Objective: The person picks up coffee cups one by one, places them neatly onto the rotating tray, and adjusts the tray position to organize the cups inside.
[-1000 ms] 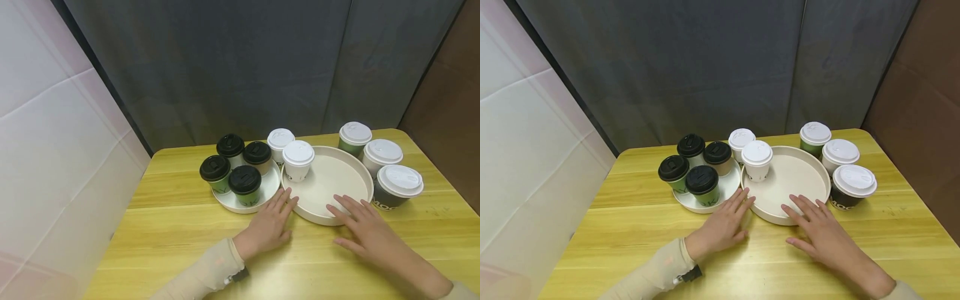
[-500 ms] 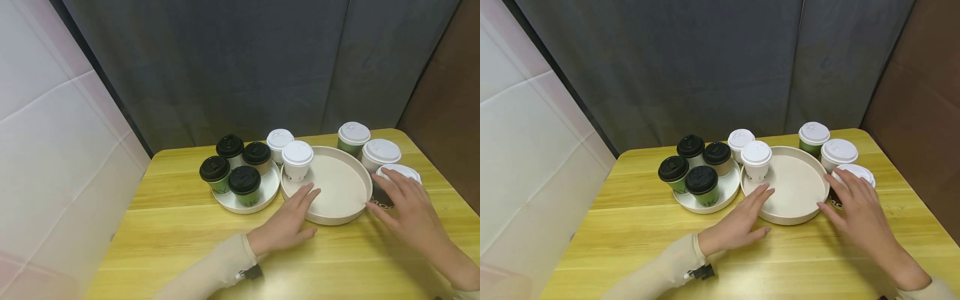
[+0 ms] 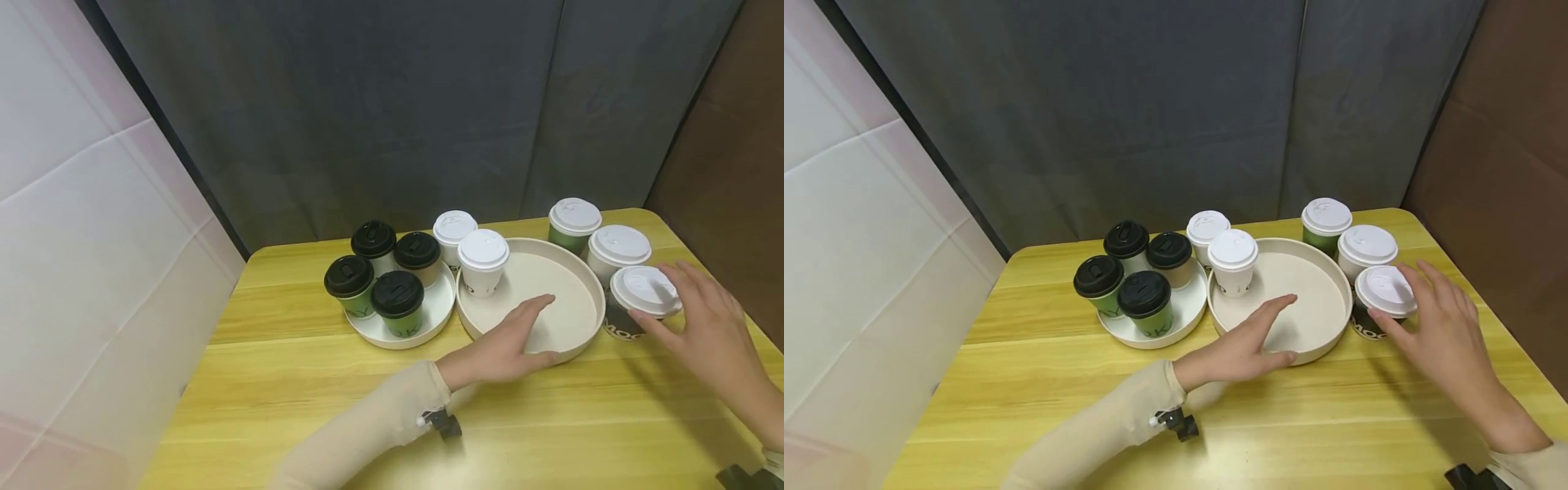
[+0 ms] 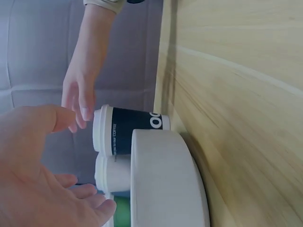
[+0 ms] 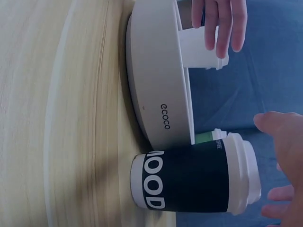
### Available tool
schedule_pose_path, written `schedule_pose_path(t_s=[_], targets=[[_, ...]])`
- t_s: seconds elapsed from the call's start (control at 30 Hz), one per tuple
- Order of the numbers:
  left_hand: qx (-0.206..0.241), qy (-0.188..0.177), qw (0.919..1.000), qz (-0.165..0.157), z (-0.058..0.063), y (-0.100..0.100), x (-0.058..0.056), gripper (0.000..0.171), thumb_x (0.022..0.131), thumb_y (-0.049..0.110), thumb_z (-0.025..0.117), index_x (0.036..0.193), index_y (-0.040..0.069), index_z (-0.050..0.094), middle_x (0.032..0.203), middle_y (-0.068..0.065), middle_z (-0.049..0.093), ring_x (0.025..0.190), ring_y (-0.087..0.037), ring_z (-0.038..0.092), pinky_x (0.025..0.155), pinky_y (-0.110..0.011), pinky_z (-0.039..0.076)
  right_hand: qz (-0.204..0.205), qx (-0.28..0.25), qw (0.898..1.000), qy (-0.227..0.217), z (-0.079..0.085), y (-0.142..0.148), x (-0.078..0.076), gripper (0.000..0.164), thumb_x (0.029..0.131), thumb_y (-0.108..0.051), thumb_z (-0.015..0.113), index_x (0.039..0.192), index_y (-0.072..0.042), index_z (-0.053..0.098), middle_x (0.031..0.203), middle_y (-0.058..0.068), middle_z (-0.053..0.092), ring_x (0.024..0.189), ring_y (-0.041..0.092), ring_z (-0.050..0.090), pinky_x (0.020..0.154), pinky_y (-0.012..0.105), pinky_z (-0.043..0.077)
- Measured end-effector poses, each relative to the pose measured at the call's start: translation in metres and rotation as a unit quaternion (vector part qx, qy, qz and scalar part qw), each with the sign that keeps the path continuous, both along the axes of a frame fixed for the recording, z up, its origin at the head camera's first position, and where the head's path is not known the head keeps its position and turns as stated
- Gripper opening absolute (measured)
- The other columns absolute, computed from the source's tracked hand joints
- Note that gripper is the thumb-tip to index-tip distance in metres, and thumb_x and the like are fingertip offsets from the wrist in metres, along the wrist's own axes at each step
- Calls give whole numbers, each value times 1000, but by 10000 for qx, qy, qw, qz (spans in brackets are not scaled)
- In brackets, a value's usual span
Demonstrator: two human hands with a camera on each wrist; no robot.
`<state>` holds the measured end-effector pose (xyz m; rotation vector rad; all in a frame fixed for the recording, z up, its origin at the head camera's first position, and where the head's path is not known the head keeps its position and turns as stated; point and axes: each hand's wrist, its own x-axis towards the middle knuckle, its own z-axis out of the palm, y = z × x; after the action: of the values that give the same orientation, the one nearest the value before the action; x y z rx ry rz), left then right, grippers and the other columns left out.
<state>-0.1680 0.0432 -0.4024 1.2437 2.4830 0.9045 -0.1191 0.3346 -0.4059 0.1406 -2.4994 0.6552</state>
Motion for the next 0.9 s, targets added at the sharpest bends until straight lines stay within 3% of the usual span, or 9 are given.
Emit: schedule_pose_path(t_s=[0.43,0.67,0.9], targets=[[-182,-589,9981,-70,11,46,-10,80,96,40,57,159,14,14,163,-2,27,151,-8,26,120,-16,24,-52,-48,9995,-323,-6,8,-9,74,81,-27,79,141,-1,44,143,34,43,125,60,40,90,76,25],[-358,-868,9956,-5,8,65,-18,80,97,43,54,160,17,12,165,3,24,151,-5,22,120,-16,23,-36,-81,9987,-505,-8,10,-12,76,84,-30,76,145,0,41,145,35,41,126,60,40,91,77,26],[-608,-792,9949,-111,4,84,-25,79,97,43,54,160,19,12,166,8,17,153,-5,17,122,-17,21,-49,-100,9972,-740,-9,10,-13,78,86,-31,75,149,-2,37,146,35,40,125,59,40,92,75,29]])
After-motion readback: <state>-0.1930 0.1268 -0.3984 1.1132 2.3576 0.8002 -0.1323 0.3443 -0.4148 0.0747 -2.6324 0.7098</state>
